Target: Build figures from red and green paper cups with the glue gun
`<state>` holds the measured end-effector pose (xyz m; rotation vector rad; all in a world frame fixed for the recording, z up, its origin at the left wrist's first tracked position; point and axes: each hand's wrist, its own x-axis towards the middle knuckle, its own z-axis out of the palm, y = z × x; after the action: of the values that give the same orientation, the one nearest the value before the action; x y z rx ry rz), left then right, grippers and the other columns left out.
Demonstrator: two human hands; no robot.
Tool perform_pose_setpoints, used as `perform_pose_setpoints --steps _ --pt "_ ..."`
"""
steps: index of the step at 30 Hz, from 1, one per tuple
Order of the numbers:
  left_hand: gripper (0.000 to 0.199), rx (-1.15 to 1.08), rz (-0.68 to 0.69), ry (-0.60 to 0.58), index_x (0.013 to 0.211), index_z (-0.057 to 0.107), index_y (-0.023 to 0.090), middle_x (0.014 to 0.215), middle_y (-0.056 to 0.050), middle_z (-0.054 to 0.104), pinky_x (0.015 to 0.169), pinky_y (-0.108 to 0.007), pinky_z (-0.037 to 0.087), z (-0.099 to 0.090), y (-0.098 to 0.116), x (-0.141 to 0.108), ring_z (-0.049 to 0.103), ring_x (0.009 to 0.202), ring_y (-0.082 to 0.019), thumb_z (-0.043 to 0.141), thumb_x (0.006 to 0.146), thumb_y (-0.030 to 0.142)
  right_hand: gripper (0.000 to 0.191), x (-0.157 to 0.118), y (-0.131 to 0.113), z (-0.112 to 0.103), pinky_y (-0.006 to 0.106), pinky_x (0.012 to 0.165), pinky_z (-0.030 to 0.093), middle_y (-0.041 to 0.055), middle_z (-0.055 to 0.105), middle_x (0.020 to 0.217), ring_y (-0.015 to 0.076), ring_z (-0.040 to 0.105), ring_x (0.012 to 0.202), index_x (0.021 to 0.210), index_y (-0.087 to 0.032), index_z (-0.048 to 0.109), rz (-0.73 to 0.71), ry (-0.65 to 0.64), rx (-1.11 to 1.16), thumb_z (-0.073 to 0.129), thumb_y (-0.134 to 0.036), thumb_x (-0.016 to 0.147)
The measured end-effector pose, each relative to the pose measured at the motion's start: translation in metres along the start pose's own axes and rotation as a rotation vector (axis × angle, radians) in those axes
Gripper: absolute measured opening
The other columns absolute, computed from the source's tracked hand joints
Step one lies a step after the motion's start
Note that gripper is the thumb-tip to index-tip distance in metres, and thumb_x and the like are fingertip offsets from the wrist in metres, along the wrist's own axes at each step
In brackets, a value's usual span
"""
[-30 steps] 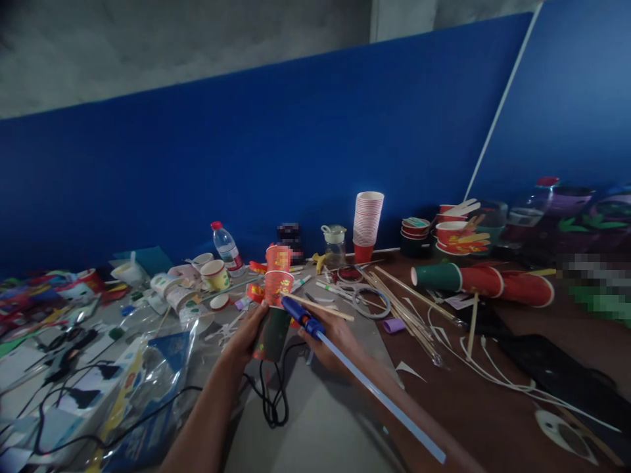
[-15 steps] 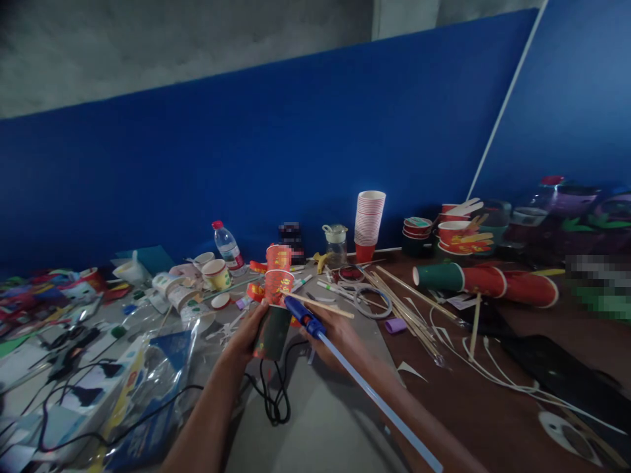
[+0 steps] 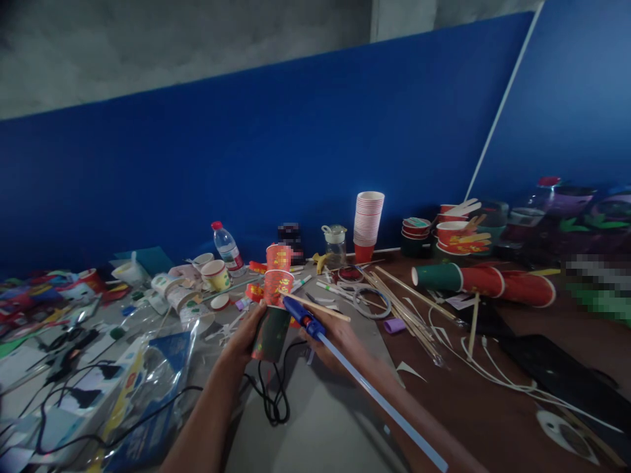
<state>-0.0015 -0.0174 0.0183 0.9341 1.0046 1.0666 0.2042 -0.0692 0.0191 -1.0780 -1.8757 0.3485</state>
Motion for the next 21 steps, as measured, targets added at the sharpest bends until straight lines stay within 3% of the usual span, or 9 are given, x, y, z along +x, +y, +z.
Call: perform_pose_setpoints --steps 9,15,21 --pt "0.049 0.018 0.004 0.026 0.081 0.070 0.014 0.070 -0.006 0.071 0.055 -0.026 0.044 -0.001 -0.001 0.000 0.061 0.057 -0.016 0.073 0.062 0.059 0.047 0.002 0.002 0.002 0.038 0.093 0.053 0.0064 0.067 0.121 0.0282 0.064 0.108 0.128 -0.030 0.056 -0.029 0.008 -0.021 0.055 -0.023 0.081" --pt "0.050 0.019 -0.013 -0.005 0.087 0.070 0.015 0.072 -0.007 0.072 0.056 -0.027 0.045 -0.004 -0.001 0.000 0.063 0.061 -0.018 0.071 0.064 0.060 0.036 0.001 0.005 0.001 0.040 0.083 0.056 0.0114 0.072 0.105 0.0272 0.068 0.095 0.117 -0.018 0.064 -0.031 0.034 -0.026 0.055 -0.021 0.082" --pt "0.053 0.013 -0.003 -0.041 0.090 0.071 0.014 0.078 -0.009 0.073 0.060 -0.029 0.047 -0.006 -0.002 0.000 0.065 0.064 -0.020 0.071 0.064 0.060 0.039 -0.002 0.014 0.006 0.040 0.087 0.054 0.0092 0.069 0.112 0.0249 0.065 0.100 0.123 -0.022 0.059 -0.108 0.052 -0.042 0.053 -0.023 0.084"
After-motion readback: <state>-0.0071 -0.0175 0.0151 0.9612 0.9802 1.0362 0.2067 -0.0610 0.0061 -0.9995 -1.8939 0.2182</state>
